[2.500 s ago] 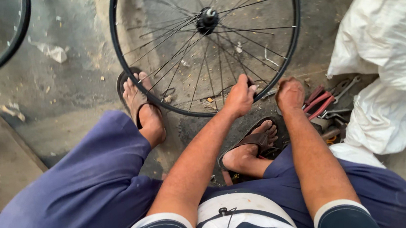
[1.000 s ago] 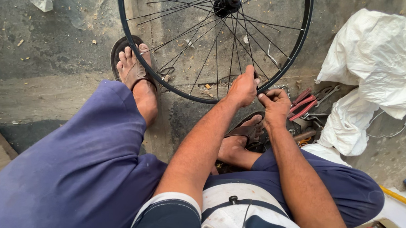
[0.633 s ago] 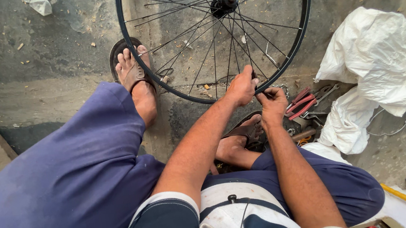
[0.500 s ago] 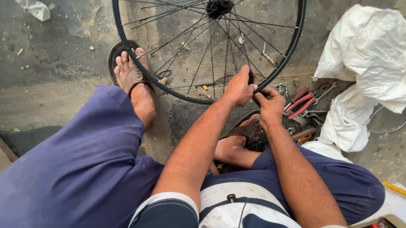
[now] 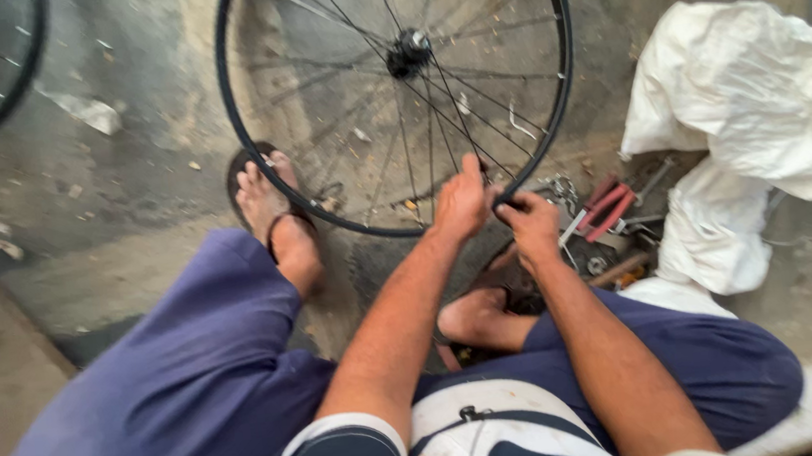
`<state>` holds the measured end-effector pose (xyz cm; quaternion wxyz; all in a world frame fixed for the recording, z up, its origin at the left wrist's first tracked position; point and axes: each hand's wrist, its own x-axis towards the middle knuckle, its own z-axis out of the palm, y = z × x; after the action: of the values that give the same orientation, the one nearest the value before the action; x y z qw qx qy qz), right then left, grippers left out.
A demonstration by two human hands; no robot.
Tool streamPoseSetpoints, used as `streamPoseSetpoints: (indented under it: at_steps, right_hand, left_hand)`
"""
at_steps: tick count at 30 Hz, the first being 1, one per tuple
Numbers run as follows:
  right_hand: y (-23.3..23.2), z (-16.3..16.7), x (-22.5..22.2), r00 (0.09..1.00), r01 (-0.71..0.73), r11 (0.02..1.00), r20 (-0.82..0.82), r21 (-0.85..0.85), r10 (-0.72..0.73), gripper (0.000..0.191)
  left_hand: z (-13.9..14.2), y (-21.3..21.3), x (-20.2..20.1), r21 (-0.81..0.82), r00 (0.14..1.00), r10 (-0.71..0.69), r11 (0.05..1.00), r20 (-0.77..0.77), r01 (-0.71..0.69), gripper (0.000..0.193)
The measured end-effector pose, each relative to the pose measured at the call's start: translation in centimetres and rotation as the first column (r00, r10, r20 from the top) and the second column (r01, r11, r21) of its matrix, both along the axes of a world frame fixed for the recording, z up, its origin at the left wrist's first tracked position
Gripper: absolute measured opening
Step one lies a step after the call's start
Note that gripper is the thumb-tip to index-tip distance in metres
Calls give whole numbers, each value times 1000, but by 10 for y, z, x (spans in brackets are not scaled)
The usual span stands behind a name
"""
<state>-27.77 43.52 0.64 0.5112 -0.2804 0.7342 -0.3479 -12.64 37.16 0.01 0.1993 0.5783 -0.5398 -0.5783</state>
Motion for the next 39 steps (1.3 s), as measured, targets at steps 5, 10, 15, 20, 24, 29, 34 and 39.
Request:
streamPoseSetpoints:
  at_steps: [5,10,15,20,24,29,34,39]
  right_hand:
    - [2,-4,4,992,56,998,110,-7,-55,22]
    - [1,-14,5,987,79,995,141,-55,-71,18]
    - [8,-18,6,1000,4,994,12,-113,-2,12]
    - [18,-16,7,962,-130,982,-258,-137,92,16]
    - [17,-18,8,949,-153,982,-292,-108,115,20]
    - [9,-23,6,974,-131,988,-193,-75,115,26]
    - [5,-22,9,984,-90,993,-163,-71,77,24]
    - [-1,-14,17,992,-34,998,-122,-58,27,26]
  left_hand:
    - [3,-5,9,-14,997,-65,998,-34,65,45]
    - [32,-21,12,136,930,-233,970,284,201,48]
    - [55,-54,13,-503,883,-255,745,393,439,24]
    - [57,-79,-6,-79,457,-762,477,460,875,34]
    - [44,-79,-2,-106,532,-761,535,372,838,38]
    - [25,-74,-3,-139,543,-739,537,399,832,40]
    - [23,-71,4,-193,545,-732,515,409,835,43]
    - [41,-74,10,-175,541,-730,520,418,836,37]
